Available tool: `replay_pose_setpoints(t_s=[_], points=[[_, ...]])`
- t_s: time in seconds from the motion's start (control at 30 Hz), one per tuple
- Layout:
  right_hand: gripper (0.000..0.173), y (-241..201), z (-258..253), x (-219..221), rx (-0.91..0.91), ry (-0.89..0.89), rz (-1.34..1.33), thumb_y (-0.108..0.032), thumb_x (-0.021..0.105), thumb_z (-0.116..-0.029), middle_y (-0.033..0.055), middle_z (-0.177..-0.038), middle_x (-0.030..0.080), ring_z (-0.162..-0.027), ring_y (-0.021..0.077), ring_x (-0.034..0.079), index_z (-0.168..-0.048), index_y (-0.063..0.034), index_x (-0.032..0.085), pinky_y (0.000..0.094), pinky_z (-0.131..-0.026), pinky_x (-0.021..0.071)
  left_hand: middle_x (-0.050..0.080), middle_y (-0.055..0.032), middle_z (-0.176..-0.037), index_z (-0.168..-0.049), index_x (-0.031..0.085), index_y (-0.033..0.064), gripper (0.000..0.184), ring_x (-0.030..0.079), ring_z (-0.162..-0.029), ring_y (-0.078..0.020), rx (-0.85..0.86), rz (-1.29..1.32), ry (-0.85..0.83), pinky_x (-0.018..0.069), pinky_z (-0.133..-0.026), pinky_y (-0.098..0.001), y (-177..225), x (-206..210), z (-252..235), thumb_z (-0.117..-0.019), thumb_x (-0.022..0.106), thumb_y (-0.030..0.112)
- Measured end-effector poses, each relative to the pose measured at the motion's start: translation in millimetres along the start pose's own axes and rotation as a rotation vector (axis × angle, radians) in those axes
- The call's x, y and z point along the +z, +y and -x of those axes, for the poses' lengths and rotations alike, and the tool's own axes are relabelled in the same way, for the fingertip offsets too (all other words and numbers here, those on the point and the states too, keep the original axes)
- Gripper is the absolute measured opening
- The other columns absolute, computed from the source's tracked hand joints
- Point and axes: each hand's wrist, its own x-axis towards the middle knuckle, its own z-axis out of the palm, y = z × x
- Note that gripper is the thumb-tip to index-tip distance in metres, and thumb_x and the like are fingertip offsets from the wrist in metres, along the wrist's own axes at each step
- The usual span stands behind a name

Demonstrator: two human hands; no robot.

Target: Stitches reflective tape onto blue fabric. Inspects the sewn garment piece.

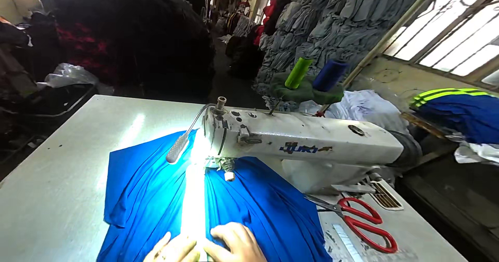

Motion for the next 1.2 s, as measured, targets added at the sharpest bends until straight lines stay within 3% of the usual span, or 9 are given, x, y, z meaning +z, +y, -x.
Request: replay_pose_setpoints(t_s=[0.2,0.33,0.43,0.53,0.6,0.67,0.8,0.97,1.2], points=[[0.027,17.2,-25.7,7.3,0.032,0.080,0.106,-0.026,0.063,-0.0960,0.0052,-0.121,0.073,-0.115,0.0285,0.067,-0.117,-0.0263,0.079,0.0476,-0.093,0.0555,0.065,-0.0095,-0.138,-0.129,0.070,0.0096,0.031,0.060,-0.132,-0.0277,0.006,-0.051,-0.018,0.0396,-0.112,-0.0629,-27.9,-2.4,-34.1,-0.1017,0.059,0.019],[0.040,17.9,2.9,-13.4,0.185,-0.056,0.065,-0.027,0.066,-0.0968,0.0158,-0.139,0.064,-0.132,0.0381,0.057,-0.136,-0.0187,0.068,0.0559,-0.108,0.0467,0.074,-0.0069,-0.123,-0.114,0.076,0.0111,0.024,0.069,-0.119,-0.0243,0.130,-0.088,0.066,0.0468,-0.109,-0.0546,-26.4,4.3,-24.8,-0.1026,0.056,0.008],[0.034,62.3,38.4,-28.5,0.203,-0.005,0.162,-0.023,0.057,-0.1005,0.0172,-0.139,0.064,-0.131,0.0405,0.058,-0.131,-0.0168,0.071,0.0609,-0.106,0.0473,0.074,-0.0057,-0.123,-0.115,0.076,0.0119,0.028,0.069,-0.119,-0.0221,0.145,-0.077,0.047,0.0484,-0.109,-0.0474,-19.8,3.7,-12.7,-0.1031,0.052,0.003],[0.035,96.9,54.7,-43.0,0.235,0.132,0.356,-0.020,0.053,-0.0978,0.0195,-0.132,0.067,-0.124,0.0467,0.062,-0.127,-0.0142,0.073,0.0677,-0.100,0.0474,0.076,-0.0077,-0.117,-0.110,0.077,0.0099,0.032,0.072,-0.112,-0.0259,0.157,-0.109,0.094,0.0506,-0.105,-0.0465,-5.0,-5.4,-16.4,-0.0988,0.051,-0.004],[0.033,84.0,46.9,-49.6,0.255,0.169,0.350,-0.013,0.058,-0.0933,0.0190,-0.125,0.070,-0.118,0.0457,0.065,-0.122,-0.0107,0.074,0.0662,-0.096,0.0502,0.076,-0.0062,-0.115,-0.110,0.077,0.0109,0.031,0.073,-0.110,-0.0238,0.194,-0.134,0.095,0.0513,-0.104,-0.0453,-9.4,-2.4,-15.1,-0.0997,0.052,-0.003],[0.028,48.1,33.7,-47.9,0.197,0.132,0.187,-0.006,0.061,-0.0943,0.0154,-0.118,0.073,-0.112,0.0391,0.069,-0.118,-0.0100,0.076,0.0595,-0.093,0.0550,0.076,-0.0044,-0.113,-0.109,0.077,0.0119,0.026,0.072,-0.108,-0.0202,0.236,-0.157,0.077,0.0517,-0.104,-0.0409,-17.8,3.9,-10.2,-0.1013,0.054,0.003],[0.026,-6.9,22.4,-13.5,0.036,0.019,-0.040,-0.010,0.062,-0.0983,0.0093,-0.115,0.074,-0.109,0.0293,0.069,-0.120,-0.0156,0.076,0.0491,-0.096,0.0551,0.076,-0.0084,-0.115,-0.114,0.075,0.0080,0.027,0.071,-0.111,-0.0223,0.257,-0.120,0.071,0.0528,-0.100,-0.0367,-13.8,3.6,-4.8,-0.1010,0.052,0.002],[0.025,-14.4,21.5,6.9,0.015,0.056,0.040,-0.014,0.064,-0.0970,0.0064,-0.112,0.074,-0.104,0.0270,0.069,-0.117,-0.0199,0.078,0.0463,-0.094,0.0540,0.073,-0.0117,-0.123,-0.119,0.073,0.0047,0.029,0.069,-0.118,-0.0262,0.231,-0.084,0.037,0.0512,-0.105,-0.0414,-11.2,1.4,-0.4,-0.1009,0.050,0.002],[0.027,-12.0,21.7,1.9,-0.029,0.048,0.042,-0.011,0.064,-0.0953,0.0093,-0.112,0.075,-0.102,0.0295,0.070,-0.118,-0.0179,0.078,0.0469,-0.092,0.0540,0.073,-0.0134,-0.124,-0.120,0.073,0.0019,0.032,0.069,-0.118,-0.0299,0.206,-0.113,0.020,0.0512,-0.104,-0.0482,-1.8,-2.9,-1.6,-0.0984,0.050,-0.001]])
